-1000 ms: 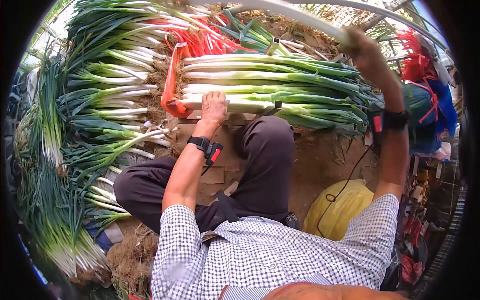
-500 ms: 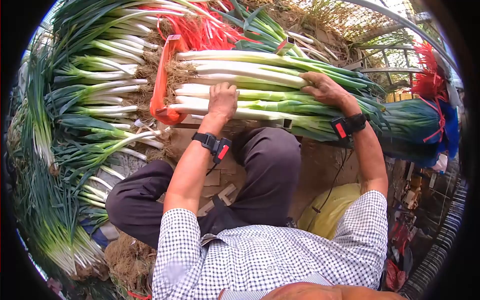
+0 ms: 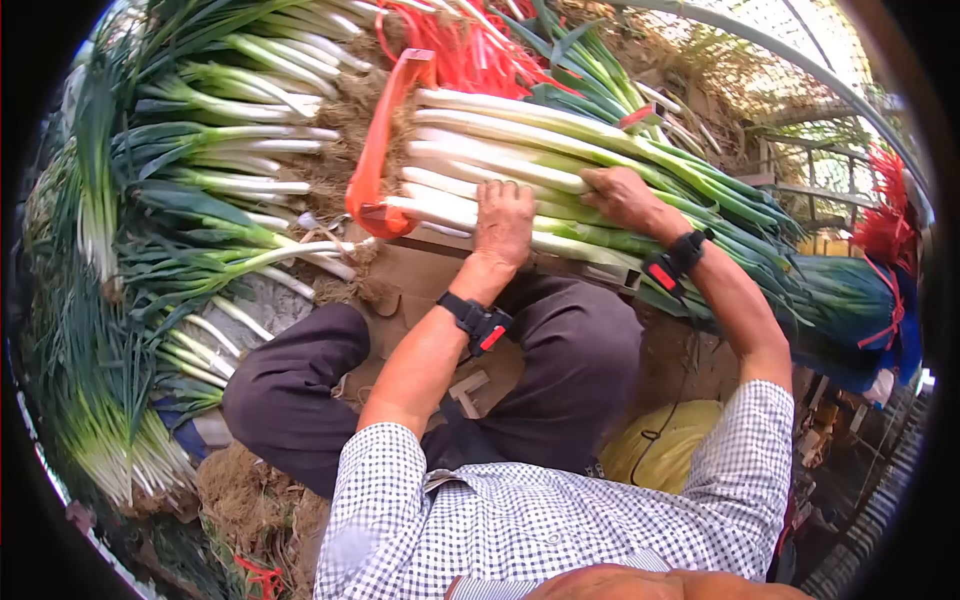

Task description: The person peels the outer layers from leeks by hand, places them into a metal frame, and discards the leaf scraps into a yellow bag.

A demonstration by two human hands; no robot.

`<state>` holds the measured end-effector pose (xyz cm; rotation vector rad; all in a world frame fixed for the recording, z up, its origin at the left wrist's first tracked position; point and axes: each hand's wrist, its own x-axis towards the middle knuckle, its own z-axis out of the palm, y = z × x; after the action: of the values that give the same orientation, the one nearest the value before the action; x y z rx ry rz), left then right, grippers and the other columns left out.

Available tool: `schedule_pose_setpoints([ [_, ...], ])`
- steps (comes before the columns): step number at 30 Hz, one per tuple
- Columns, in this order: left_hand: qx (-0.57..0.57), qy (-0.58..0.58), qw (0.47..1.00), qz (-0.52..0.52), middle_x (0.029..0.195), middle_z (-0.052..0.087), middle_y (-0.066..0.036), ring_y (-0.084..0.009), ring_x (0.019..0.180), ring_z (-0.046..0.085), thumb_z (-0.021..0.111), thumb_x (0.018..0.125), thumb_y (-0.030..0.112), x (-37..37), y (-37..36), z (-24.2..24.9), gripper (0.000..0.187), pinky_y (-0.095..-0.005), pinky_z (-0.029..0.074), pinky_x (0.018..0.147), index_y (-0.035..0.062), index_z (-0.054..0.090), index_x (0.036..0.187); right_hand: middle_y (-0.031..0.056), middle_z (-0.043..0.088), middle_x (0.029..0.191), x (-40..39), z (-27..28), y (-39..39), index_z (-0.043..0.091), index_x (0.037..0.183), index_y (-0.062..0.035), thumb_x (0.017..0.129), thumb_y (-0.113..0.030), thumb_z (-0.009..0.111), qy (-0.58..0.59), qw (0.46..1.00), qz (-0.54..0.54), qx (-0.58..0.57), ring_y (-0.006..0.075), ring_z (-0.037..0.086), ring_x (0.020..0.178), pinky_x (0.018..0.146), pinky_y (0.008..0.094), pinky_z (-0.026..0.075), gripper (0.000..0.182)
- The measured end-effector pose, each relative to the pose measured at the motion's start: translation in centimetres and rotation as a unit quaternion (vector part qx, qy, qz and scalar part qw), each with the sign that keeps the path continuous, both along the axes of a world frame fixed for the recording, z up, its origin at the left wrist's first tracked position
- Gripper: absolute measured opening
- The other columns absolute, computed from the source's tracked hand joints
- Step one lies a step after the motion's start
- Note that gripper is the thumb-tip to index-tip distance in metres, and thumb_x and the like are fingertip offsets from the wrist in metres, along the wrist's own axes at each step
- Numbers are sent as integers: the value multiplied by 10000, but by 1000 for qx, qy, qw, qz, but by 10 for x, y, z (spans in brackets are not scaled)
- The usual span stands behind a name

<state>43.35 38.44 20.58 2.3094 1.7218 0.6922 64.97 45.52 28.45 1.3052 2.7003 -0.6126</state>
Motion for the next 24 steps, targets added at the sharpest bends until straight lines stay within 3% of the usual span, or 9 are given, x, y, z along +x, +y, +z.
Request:
schedule_pose_setpoints([
  [2, 34, -109, 993, 37, 960, 596, -175, -355, 954, 559, 731, 796, 179, 2, 1, 1, 575, -473, 403, 904, 9, 450, 1268, 213, 599, 728, -2, 3, 7, 543, 806, -20, 852, -216, 660, 29, 999, -11, -30, 405, 603, 723, 650, 486, 451, 232],
  [3, -15, -101, 994, 30, 967, 595, -162, -349, 945, 562, 737, 800, 185, 0, 2, 9, 718, -467, 403, 902, 16, 360, 1387, 222, 619, 780, 0, 7, 6, 578, 880, -16, 861, -250, 666, 25, 997, -29, -60, 412, 611, 782, 703, 486, 463, 251],
  [5, -97, -27, 995, 21, 1016, 613, -156, -338, 969, 573, 708, 838, 253, -1, 8, 16, 747, -461, 409, 903, 69, 340, 1461, 237, 638, 874, 11, 7, -2, 603, 1028, -29, 877, -269, 649, 86, 992, -38, -83, 415, 617, 857, 754, 484, 477, 287],
  [8, -93, -49, 994, 14, 1032, 618, -162, -335, 995, 580, 706, 838, 260, -4, 10, 12, 694, -455, 416, 904, 69, 390, 1425, 232, 631, 1077, 39, 16, -32, 557, 1213, -59, 905, -356, 613, 73, 994, -64, -39, 419, 589, 1012, 857, 473, 474, 431],
  [11, -73, -43, 996, 10, 993, 618, -128, -312, 949, 583, 734, 807, 300, -3, 11, 4, 691, -455, 420, 885, 86, 440, 1395, 206, 636, 1084, 56, 40, -54, 573, 1115, -54, 936, -399, 574, -74, 978, -187, -49, 404, 585, 1040, 878, 480, 465, 389],
  [13, -80, -44, 996, -1, 1001, 614, -134, -318, 954, 583, 724, 822, 302, -3, 12, 4, 672, -459, 420, 883, 104, 443, 1399, 199, 633, 1047, 58, 43, -54, 568, 1076, -49, 928, -422, 579, -76, 981, -177, -38, 392, 592, 1027, 857, 486, 467, 402],
  [18, -97, 3, 995, -8, 989, 601, -137, -315, 954, 585, 704, 843, 303, -5, 15, 9, 665, -460, 422, 870, 124, 429, 1421, 185, 627, 955, 66, 23, -33, 552, 1012, -17, 915, -432, 571, -134, 977, -64, 154, 360, 627, 957, 803, 462, 500, 427],
  [23, -75, 20, 997, -27, 991, 596, -134, -316, 965, 580, 692, 850, 311, -5, 17, 3, 592, -447, 431, 869, 124, 499, 1378, 117, 598, 996, 78, -4, -45, 554, 1152, -24, 889, -390, 610, -132, 961, -18, 242, 279, 570, 945, 837, 380, 440, 455],
  [24, -76, 26, 997, -12, 988, 598, -135, -323, 970, 577, 688, 851, 322, -3, 18, 11, 440, -453, 464, 840, 101, 620, 1225, 121, 597, 997, 77, -1, -46, 552, 1162, -21, 887, -385, 618, -100, 969, -29, 225, 284, 566, 955, 848, 387, 435, 461],
])
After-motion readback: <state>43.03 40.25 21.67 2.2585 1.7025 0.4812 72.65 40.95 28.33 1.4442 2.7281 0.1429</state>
